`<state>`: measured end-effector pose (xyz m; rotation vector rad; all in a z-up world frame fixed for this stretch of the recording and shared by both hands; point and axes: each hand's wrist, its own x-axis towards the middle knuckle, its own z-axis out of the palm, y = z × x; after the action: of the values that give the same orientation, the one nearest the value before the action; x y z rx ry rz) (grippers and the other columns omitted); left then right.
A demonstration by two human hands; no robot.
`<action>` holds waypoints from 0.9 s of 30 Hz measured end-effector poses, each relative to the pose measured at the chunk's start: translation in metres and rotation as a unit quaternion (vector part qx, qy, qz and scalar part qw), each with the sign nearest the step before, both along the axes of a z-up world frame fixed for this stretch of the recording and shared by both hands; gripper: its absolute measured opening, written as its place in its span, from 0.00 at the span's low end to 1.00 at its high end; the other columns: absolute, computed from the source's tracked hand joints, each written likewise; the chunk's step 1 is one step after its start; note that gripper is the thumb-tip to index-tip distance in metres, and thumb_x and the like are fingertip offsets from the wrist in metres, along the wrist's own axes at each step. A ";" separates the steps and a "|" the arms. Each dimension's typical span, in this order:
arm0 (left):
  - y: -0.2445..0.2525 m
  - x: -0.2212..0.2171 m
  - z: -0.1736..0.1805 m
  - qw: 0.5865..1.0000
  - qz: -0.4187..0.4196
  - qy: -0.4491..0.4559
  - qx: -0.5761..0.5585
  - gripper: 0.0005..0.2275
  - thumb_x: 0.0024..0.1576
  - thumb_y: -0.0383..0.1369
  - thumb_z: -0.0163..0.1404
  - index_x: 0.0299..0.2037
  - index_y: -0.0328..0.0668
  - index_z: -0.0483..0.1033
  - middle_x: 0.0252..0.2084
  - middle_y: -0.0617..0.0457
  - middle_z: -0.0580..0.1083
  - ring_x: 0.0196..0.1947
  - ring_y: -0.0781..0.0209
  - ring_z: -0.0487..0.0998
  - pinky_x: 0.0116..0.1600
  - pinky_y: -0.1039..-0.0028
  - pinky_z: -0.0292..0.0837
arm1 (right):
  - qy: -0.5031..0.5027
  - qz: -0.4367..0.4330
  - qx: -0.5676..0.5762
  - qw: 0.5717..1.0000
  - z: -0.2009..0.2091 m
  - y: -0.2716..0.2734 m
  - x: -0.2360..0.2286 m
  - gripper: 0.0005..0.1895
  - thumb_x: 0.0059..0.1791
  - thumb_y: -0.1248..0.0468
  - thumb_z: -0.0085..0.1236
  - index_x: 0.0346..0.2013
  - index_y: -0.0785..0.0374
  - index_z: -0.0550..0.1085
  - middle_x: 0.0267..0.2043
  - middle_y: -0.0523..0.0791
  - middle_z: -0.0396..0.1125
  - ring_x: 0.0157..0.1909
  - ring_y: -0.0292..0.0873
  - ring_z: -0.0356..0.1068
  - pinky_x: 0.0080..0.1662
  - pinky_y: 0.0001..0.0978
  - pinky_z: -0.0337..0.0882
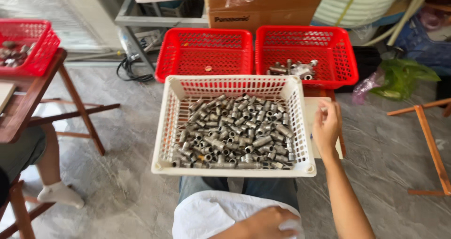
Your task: The person picks up small metal pipe fittings from a white basket, inspects them by turning them over in their hands, and places them into a red basket. The process is repeated continuously throughout the clip.
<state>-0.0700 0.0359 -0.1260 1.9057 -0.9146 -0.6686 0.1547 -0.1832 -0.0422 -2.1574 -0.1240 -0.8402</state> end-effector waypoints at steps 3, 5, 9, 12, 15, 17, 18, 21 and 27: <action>0.033 0.006 0.000 0.995 0.063 0.041 0.072 0.25 0.70 0.48 0.49 0.73 0.45 0.75 0.71 0.45 0.77 0.67 0.38 0.77 0.70 0.52 0.68 | -0.012 0.145 -0.046 0.988 0.031 0.059 0.016 0.10 0.66 0.67 0.53 0.56 0.71 0.79 0.50 0.53 0.76 0.49 0.49 0.75 0.50 0.38 0.74; 0.047 0.003 0.005 0.994 0.076 0.045 0.060 0.25 0.70 0.49 0.49 0.73 0.44 0.75 0.71 0.45 0.77 0.68 0.39 0.77 0.70 0.52 0.68 | 0.036 0.242 -0.095 0.965 0.048 0.117 0.026 0.11 0.64 0.67 0.55 0.57 0.69 0.80 0.51 0.51 0.77 0.51 0.49 0.77 0.54 0.41 0.77; 0.077 -0.006 0.045 0.988 0.076 0.122 0.060 0.25 0.69 0.50 0.47 0.73 0.48 0.73 0.75 0.49 0.74 0.73 0.46 0.74 0.75 0.57 0.63 | 0.166 0.371 -0.349 0.845 0.072 0.237 0.037 0.20 0.62 0.65 0.47 0.66 0.64 0.78 0.67 0.50 0.74 0.69 0.51 0.71 0.68 0.49 0.74; 0.103 -0.005 0.091 0.986 0.041 0.155 0.043 0.29 0.67 0.52 0.46 0.75 0.44 0.72 0.75 0.42 0.73 0.75 0.41 0.72 0.77 0.58 0.63 | 0.165 0.348 -0.486 0.785 0.074 0.294 0.052 0.31 0.57 0.77 0.45 0.76 0.60 0.70 0.79 0.49 0.62 0.76 0.59 0.59 0.68 0.62 0.69; 0.133 -0.007 0.071 0.992 -0.004 0.116 -0.051 0.30 0.69 0.47 0.45 0.80 0.45 0.64 0.79 0.42 0.68 0.75 0.40 0.71 0.77 0.55 0.63 | 0.134 0.356 -0.497 0.780 0.066 0.316 0.063 0.30 0.54 0.79 0.51 0.72 0.67 0.71 0.76 0.57 0.64 0.77 0.62 0.63 0.72 0.61 0.69; 0.159 -0.008 0.087 0.994 0.027 0.091 -0.060 0.26 0.73 0.48 0.43 0.78 0.48 0.67 0.77 0.44 0.71 0.74 0.43 0.73 0.78 0.58 0.64 | 0.153 0.352 -0.495 0.779 0.065 0.320 0.064 0.31 0.54 0.80 0.48 0.74 0.69 0.70 0.78 0.59 0.63 0.79 0.62 0.61 0.76 0.59 0.64; 0.170 -0.008 0.094 0.993 0.055 0.071 -0.073 0.22 0.76 0.49 0.40 0.75 0.50 0.70 0.75 0.45 0.74 0.74 0.46 0.75 0.79 0.61 0.65 | 0.178 0.348 -0.493 0.777 0.063 0.320 0.065 0.33 0.54 0.82 0.45 0.75 0.72 0.68 0.80 0.60 0.61 0.81 0.63 0.59 0.81 0.56 0.60; 0.202 0.005 0.157 0.989 0.117 0.050 -0.071 0.21 0.70 0.43 0.53 0.70 0.43 0.77 0.69 0.46 0.79 0.69 0.52 0.80 0.74 0.65 0.73 | 0.256 0.357 -0.475 0.763 0.065 0.311 0.062 0.14 0.62 0.61 0.56 0.60 0.65 0.77 0.62 0.52 0.74 0.67 0.50 0.73 0.78 0.48 0.69; 0.226 0.110 0.189 0.921 0.332 -0.182 -0.089 0.23 0.69 0.38 0.57 0.71 0.36 0.72 0.69 0.37 0.77 0.69 0.45 0.78 0.76 0.54 0.72 | 0.389 0.307 -0.107 0.862 0.103 0.256 0.052 0.23 0.61 0.53 0.54 0.69 0.57 0.76 0.70 0.48 0.75 0.69 0.48 0.76 0.69 0.48 0.76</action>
<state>0.0399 0.2622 0.0629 2.0325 -0.4596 0.1747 0.2072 0.0725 0.0608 -2.2843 -0.4719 0.4447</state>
